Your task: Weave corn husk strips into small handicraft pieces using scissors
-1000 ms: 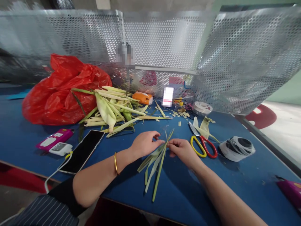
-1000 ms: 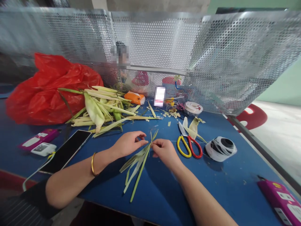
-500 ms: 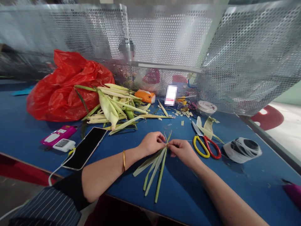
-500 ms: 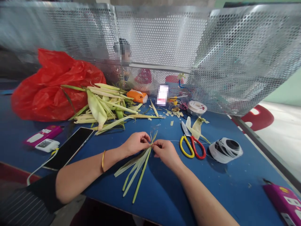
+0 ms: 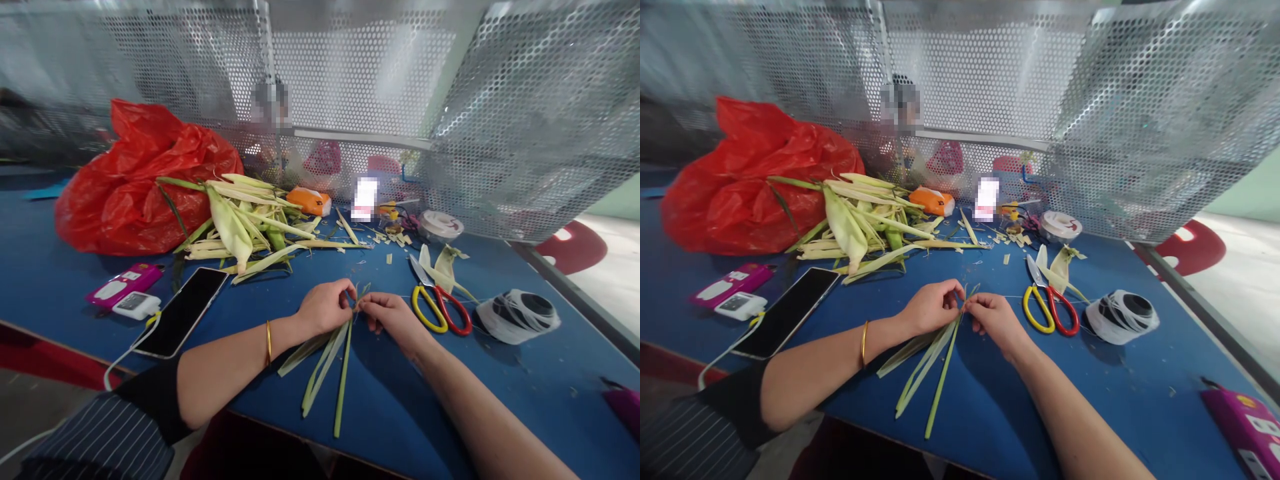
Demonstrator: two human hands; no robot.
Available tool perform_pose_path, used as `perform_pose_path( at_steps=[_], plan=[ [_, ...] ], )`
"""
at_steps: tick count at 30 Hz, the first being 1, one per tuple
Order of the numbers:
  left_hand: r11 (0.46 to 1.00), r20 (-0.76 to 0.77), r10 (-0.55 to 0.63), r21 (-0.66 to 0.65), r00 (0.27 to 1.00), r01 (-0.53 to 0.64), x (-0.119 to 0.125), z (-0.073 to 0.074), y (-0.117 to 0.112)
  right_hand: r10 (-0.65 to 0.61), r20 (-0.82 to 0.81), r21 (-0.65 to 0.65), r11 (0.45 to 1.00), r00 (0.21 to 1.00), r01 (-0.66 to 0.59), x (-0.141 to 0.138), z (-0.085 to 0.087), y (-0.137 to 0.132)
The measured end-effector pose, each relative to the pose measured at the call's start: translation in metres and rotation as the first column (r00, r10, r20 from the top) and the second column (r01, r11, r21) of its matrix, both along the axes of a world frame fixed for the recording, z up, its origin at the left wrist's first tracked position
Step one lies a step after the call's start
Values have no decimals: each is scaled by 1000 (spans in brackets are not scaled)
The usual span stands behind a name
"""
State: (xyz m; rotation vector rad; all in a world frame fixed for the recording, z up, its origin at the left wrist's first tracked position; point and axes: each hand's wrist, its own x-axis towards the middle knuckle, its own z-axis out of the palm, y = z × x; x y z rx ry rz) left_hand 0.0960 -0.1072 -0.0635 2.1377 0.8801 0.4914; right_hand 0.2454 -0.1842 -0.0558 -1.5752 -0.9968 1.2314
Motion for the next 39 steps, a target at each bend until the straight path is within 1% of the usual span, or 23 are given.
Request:
perform_pose_path(
  at_steps=[3,5,8,10,14,18,19,21,23,25,28,31,33,37,39],
  plan=[
    [998,42,-12,65,999,9,1,-3,-1,8,4,28,1000,1000,-8,-1,-2,0],
    [999,49,-4,52,999,2,3,-5,0,5,17,44,999,1000,-5,-1,-4,1],
    [1000,38,9,-16,999,-8,4,-8,2,2,28,60,998,1000,-3,-1,-6,2],
    [999,37,8,-31,999,-7,3,-9,3,9,30,61,998,1000,-11,0,-7,2],
    [1000,16,8,-16,1000,-7,2,-9,4,8,43,51,999,999,-11,0,-6,0],
    [1000,-22,15,27,1000,-15,2,-7,3,-9,27,83,997,1000,6,1,-7,1],
    [999,-31,16,34,999,-15,1,-7,3,-18,44,93,996,999,14,2,-8,1],
    [999,-40,15,39,999,-14,1,-6,3,-26,150,114,993,988,8,5,-11,2],
    [999,-34,14,39,999,-13,1,-6,4,0,320,127,991,947,-43,7,-12,2],
    [999,-19,7,36,1000,-6,2,-6,5,54,471,122,985,881,-125,9,-11,0],
    [999,23,-18,30,1000,17,2,-5,8,105,602,98,974,792,-204,9,-10,-2],
    [999,69,-47,-11,997,48,2,-4,9,133,669,63,970,731,-235,10,-10,-2],
    [993,96,-71,-89,993,79,2,-3,10,147,692,48,967,707,-249,11,-12,-2],
    [953,175,-76,-276,982,123,4,-3,12,141,726,49,966,673,-255,12,-14,0],
    [926,216,-78,-345,973,152,4,-3,12,137,735,52,965,664,-257,13,-15,0]
  ],
)
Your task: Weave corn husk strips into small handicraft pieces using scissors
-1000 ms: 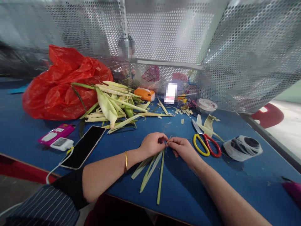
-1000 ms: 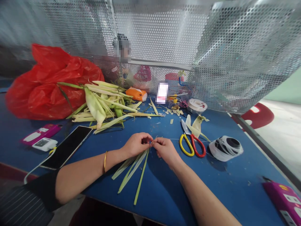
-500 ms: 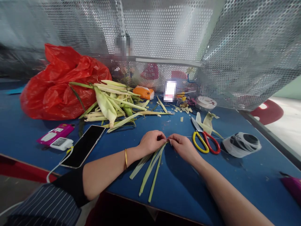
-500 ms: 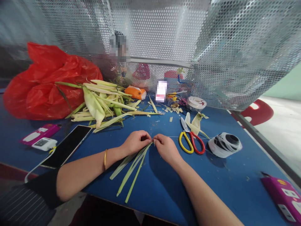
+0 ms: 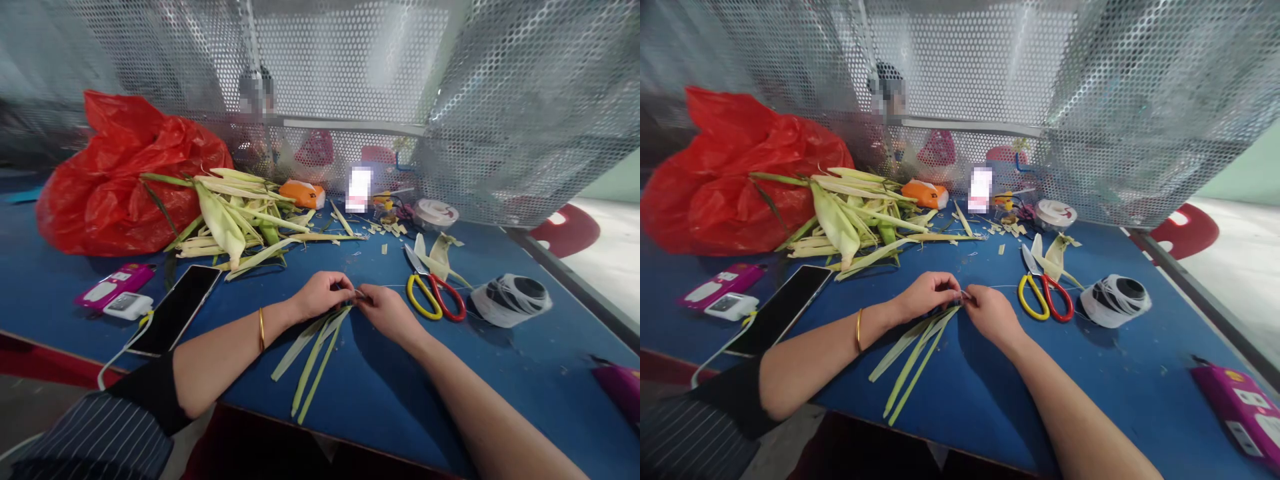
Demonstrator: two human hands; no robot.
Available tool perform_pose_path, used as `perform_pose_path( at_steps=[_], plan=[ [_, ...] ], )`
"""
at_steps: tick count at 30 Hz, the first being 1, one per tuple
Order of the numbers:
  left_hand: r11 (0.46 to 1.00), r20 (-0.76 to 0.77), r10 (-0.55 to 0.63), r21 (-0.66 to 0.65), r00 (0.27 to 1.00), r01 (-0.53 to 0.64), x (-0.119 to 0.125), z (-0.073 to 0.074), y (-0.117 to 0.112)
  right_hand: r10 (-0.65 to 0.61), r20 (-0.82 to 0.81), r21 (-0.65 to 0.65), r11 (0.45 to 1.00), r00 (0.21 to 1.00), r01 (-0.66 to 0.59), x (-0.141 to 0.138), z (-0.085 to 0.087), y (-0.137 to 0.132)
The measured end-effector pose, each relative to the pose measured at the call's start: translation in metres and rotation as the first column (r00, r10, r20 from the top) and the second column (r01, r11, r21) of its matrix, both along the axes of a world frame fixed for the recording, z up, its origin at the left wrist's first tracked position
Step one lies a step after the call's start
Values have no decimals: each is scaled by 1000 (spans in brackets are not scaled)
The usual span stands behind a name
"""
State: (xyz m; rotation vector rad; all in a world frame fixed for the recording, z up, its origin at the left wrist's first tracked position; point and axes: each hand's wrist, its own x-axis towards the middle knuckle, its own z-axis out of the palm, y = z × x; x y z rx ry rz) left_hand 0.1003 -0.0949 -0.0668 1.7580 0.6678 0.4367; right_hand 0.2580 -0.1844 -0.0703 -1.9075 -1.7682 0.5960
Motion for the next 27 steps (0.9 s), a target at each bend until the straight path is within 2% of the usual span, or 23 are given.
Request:
perform_pose_path(
  at_steps=[3,5,9,11,13,16,18,21,24,27],
  plan=[
    [994,28,-69,-84,997,71,0,1,0,3,8,-10,1000,1000,-3,-1,1,0],
    [987,11,-132,-90,991,133,-1,2,-1,-5,21,-29,1000,1000,6,-2,3,0],
    [973,-106,-214,63,971,221,-4,8,-1,-54,0,-56,997,999,54,-2,11,-3],
    [969,-149,-204,111,968,221,-6,11,-1,-83,35,-67,994,996,85,-1,15,-5],
    [973,-164,-193,97,967,210,-7,12,-1,-83,139,-86,992,987,96,0,17,-8],
    [983,-160,-167,49,973,177,-7,11,-2,-10,294,-101,994,956,41,2,18,-13],
    [989,-151,-142,9,978,145,-6,10,-2,48,333,-86,996,942,-20,1,18,-15],
    [995,-139,-102,-23,985,100,-4,8,-3,115,288,-80,992,951,-95,-4,19,-17],
    [998,-142,-60,-13,988,59,-2,4,-3,151,122,-57,988,981,-145,-8,20,-18],
    [1000,-145,-14,-10,989,13,0,1,-4,105,-43,16,994,994,-105,-8,21,-17]
  ],
)
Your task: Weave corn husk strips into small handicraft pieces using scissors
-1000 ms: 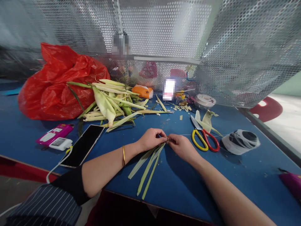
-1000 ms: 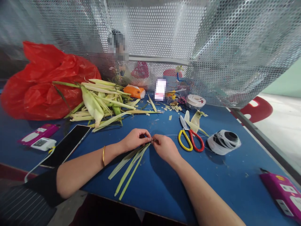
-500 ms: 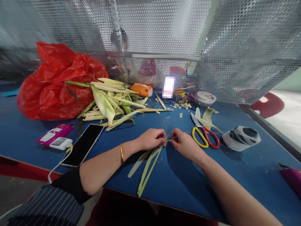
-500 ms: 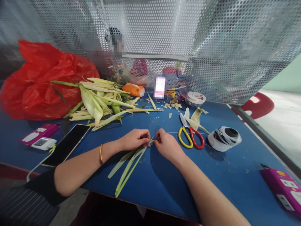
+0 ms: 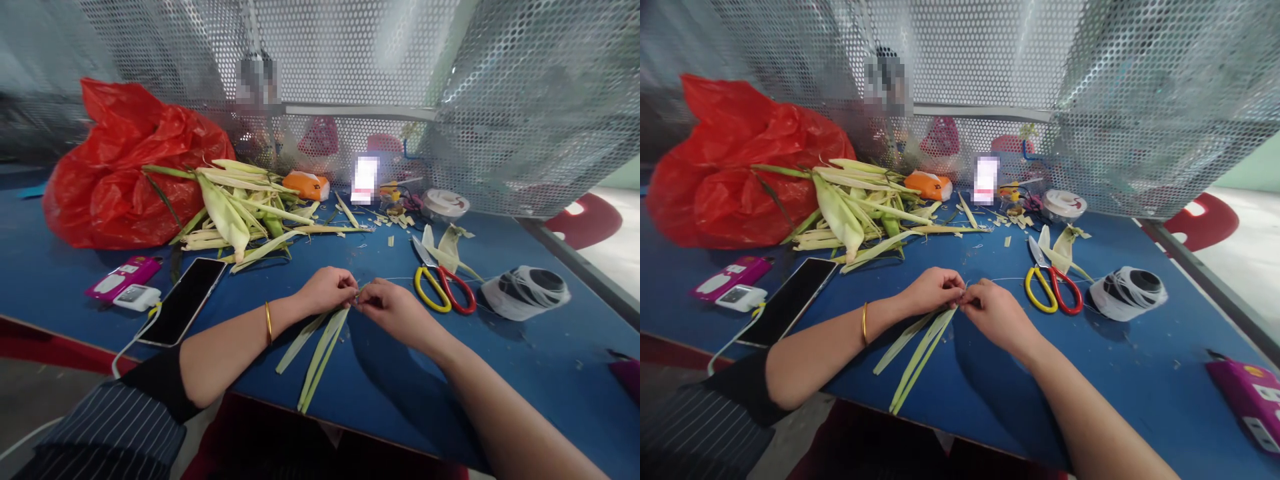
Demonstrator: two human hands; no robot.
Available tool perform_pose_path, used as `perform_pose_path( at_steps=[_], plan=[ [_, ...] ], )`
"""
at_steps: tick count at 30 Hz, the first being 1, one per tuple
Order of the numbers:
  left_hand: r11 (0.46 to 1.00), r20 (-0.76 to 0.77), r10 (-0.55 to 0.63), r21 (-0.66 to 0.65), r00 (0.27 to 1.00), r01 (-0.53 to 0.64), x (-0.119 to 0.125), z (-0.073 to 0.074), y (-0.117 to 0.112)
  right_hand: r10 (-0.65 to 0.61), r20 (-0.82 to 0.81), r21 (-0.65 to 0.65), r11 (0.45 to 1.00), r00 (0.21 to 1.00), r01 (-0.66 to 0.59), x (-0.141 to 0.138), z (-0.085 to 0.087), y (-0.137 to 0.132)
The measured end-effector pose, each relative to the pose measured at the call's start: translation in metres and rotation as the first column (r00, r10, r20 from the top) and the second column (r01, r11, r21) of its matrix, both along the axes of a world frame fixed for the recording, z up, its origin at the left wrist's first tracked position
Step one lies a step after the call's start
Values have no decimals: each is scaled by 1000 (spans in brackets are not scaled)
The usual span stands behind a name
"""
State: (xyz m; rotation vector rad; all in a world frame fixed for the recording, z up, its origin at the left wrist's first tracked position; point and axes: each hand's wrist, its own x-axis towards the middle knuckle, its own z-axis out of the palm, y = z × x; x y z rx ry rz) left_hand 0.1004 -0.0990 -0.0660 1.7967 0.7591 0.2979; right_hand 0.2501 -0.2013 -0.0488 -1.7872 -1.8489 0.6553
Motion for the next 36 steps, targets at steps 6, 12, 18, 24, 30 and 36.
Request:
perform_pose_path(
  at_steps=[6,12,18,24,30,36],
  plan=[
    [997,10,-14,-69,1000,14,-1,3,1,-199,-217,27,977,956,209,3,-6,9],
    [986,34,-68,-151,997,72,-2,5,5,-323,-407,-100,946,854,310,-1,-18,15],
    [994,27,-29,-103,999,31,0,0,3,-322,-494,-101,944,808,314,-1,-16,17],
    [989,102,22,-146,995,-7,2,-2,4,-282,-247,-65,959,927,274,13,-7,13],
    [979,96,88,-193,992,-68,2,6,3,-214,-159,-77,976,964,204,8,-9,12],
    [967,67,138,-223,988,-120,1,9,3,-164,-186,12,986,969,169,10,-11,13]
  ],
)
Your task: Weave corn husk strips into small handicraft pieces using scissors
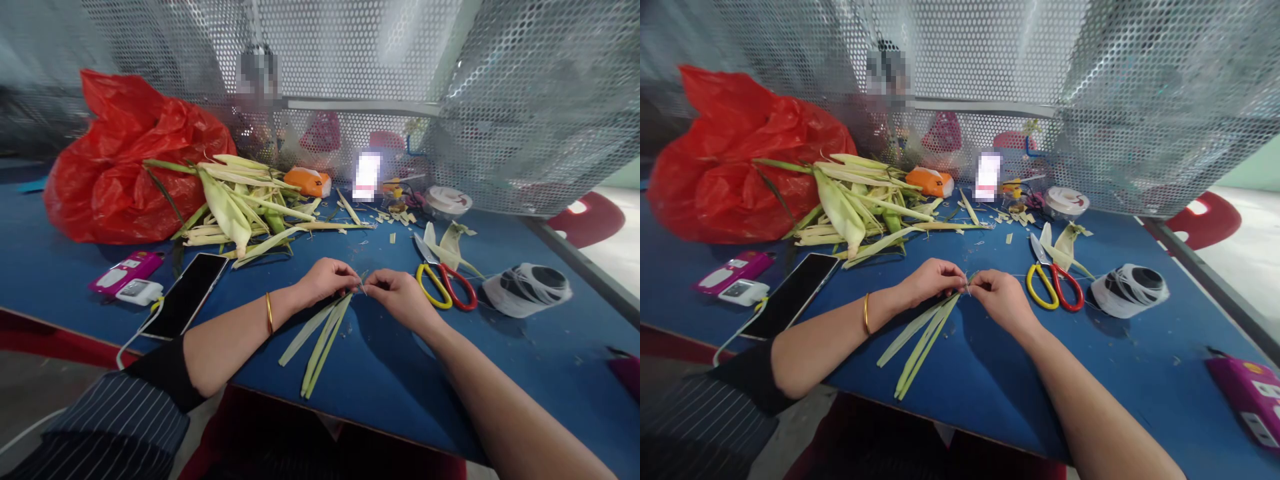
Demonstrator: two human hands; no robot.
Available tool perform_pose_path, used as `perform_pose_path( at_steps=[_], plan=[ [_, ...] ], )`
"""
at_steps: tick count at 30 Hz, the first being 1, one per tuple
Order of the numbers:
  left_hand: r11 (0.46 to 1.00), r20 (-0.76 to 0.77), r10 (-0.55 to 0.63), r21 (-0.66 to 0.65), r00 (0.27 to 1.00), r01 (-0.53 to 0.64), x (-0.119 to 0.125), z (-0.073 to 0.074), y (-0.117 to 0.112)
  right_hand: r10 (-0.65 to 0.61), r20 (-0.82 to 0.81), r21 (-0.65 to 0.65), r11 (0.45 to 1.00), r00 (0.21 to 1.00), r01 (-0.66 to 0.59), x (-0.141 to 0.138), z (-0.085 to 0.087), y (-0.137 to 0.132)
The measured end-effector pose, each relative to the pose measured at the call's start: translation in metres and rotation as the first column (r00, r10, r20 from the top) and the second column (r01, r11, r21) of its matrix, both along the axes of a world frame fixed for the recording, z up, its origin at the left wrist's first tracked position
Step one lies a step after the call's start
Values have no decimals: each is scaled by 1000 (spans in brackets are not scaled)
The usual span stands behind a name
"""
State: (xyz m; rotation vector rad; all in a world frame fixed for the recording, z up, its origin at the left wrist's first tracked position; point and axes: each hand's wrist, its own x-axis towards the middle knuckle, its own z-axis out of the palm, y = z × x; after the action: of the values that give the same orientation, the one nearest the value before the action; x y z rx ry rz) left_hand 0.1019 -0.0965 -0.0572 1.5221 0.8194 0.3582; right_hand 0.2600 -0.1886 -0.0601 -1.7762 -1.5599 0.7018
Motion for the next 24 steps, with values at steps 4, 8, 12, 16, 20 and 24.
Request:
perform_pose_path(
  at_steps=[4,8,12,16,20,24],
  plan=[
    [1000,9,15,-8,1000,-14,-1,1,0,118,31,6,993,993,-118,2,4,-1],
    [1000,3,-4,-8,1000,4,-2,0,2,156,37,16,987,987,-157,2,6,-2],
    [999,22,-41,13,999,41,-4,-5,6,4,-169,82,997,986,10,-3,-3,1],
    [995,70,-62,80,996,57,-5,-10,11,33,-372,54,998,928,-14,-8,-17,8],
    [955,-33,-108,275,994,113,-6,-7,14,72,-199,74,996,977,-58,-9,-21,9],
    [790,-187,-84,585,979,180,-9,-1,9,56,-17,71,996,998,-55,-9,-14,5]
  ],
)
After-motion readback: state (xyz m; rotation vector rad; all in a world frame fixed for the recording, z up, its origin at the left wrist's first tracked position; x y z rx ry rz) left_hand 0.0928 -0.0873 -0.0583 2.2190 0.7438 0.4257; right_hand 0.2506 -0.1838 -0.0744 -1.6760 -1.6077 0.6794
